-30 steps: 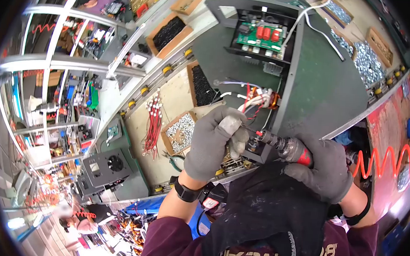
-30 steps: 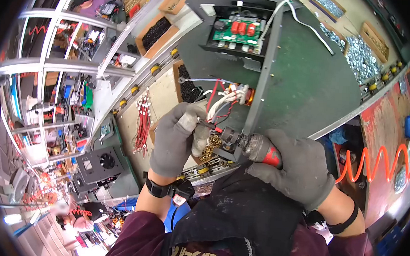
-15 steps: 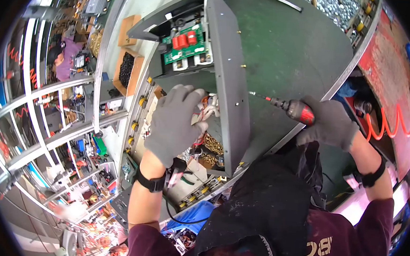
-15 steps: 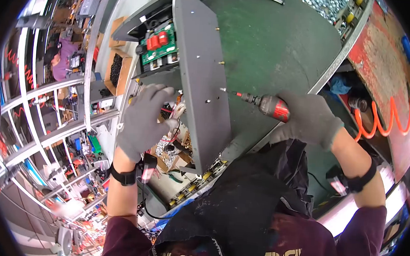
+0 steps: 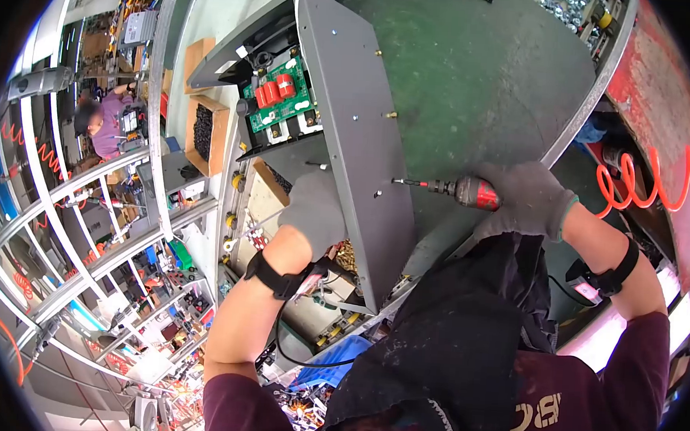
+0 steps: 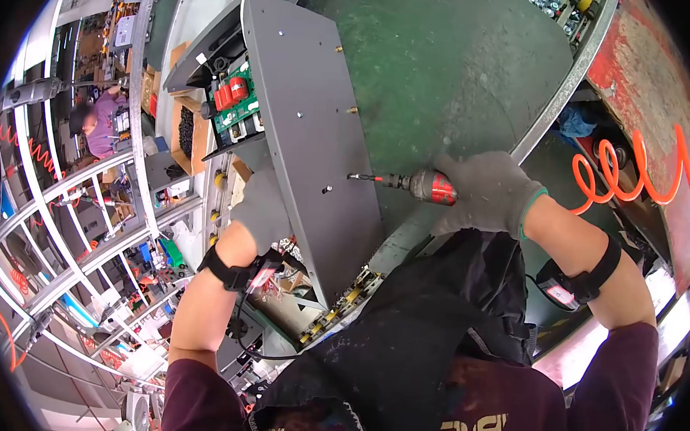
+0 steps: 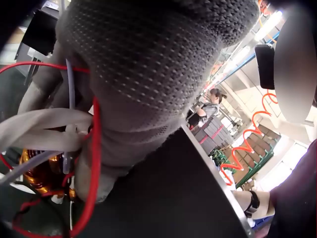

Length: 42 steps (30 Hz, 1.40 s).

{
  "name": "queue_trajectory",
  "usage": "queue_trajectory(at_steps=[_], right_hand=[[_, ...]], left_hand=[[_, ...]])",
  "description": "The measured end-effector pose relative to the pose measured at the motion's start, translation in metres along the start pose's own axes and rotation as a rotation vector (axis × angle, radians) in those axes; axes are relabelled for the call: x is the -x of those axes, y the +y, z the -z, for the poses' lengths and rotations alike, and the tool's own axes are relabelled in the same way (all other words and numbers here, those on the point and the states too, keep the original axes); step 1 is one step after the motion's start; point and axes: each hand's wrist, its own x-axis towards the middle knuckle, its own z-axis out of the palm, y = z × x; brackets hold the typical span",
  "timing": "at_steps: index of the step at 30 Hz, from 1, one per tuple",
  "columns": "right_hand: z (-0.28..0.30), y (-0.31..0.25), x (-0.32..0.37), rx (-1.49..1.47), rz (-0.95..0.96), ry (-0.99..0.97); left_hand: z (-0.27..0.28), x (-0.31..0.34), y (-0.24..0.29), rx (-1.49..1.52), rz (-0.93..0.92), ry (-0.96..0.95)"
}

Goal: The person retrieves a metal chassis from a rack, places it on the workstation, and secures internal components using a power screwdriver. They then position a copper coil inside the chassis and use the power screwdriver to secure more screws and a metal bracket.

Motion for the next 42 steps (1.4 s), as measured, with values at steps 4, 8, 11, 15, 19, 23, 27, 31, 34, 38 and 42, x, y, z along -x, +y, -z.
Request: queue_trajectory(at_steps=[4, 8, 11, 15, 19, 23, 27, 31, 34, 38, 42], right_hand=[[0.009, -0.005, -0.001, 0.024, -0.009, -0.035], [0.008, -0.004, -0.003, 0.031, 0.011, -0.026], [0.014, -0.007, -0.004, 0.092, -0.003, -0.066], [0.018, -0.007, -0.005, 0.143, 0.010, -0.003], [0.024, -0.009, -0.008, 0.201, 0.001, -0.026], [0.025, -0.010, -0.007, 0.226, 0.026, -0.012], [0.024, -0.009, -0.007, 0.220, 0.037, -0.005], [0.026, -0.009, -0.007, 0.209, 0.031, -0.020], [0.026, -0.009, -0.008, 0.264, 0.036, -0.002], [0.028, -0.013, -0.011, 0.290, 0.057, 0.008], [0.022, -0.013, -0.015, 0.330, 0.018, 0.023]], left_hand=[[-0.005, -0.010, -0.001, -0.055, -0.171, 0.040], [-0.006, -0.012, -0.008, -0.019, -0.260, 0.098], [-0.001, -0.013, -0.008, 0.024, -0.271, 0.092], [-0.009, -0.015, -0.017, -0.025, -0.302, 0.066], [-0.003, -0.009, -0.005, 0.055, -0.312, 0.181], [-0.013, -0.001, 0.001, -0.034, -0.205, 0.214], [-0.018, 0.002, 0.004, -0.113, -0.135, 0.133], [-0.012, 0.002, 0.012, -0.183, -0.124, 0.180], [-0.014, 0.001, 0.016, -0.201, -0.095, 0.027], [-0.023, 0.000, 0.011, -0.042, 0.087, 0.057], [-0.015, -0.003, 0.014, -0.144, -0.012, 0.011]])
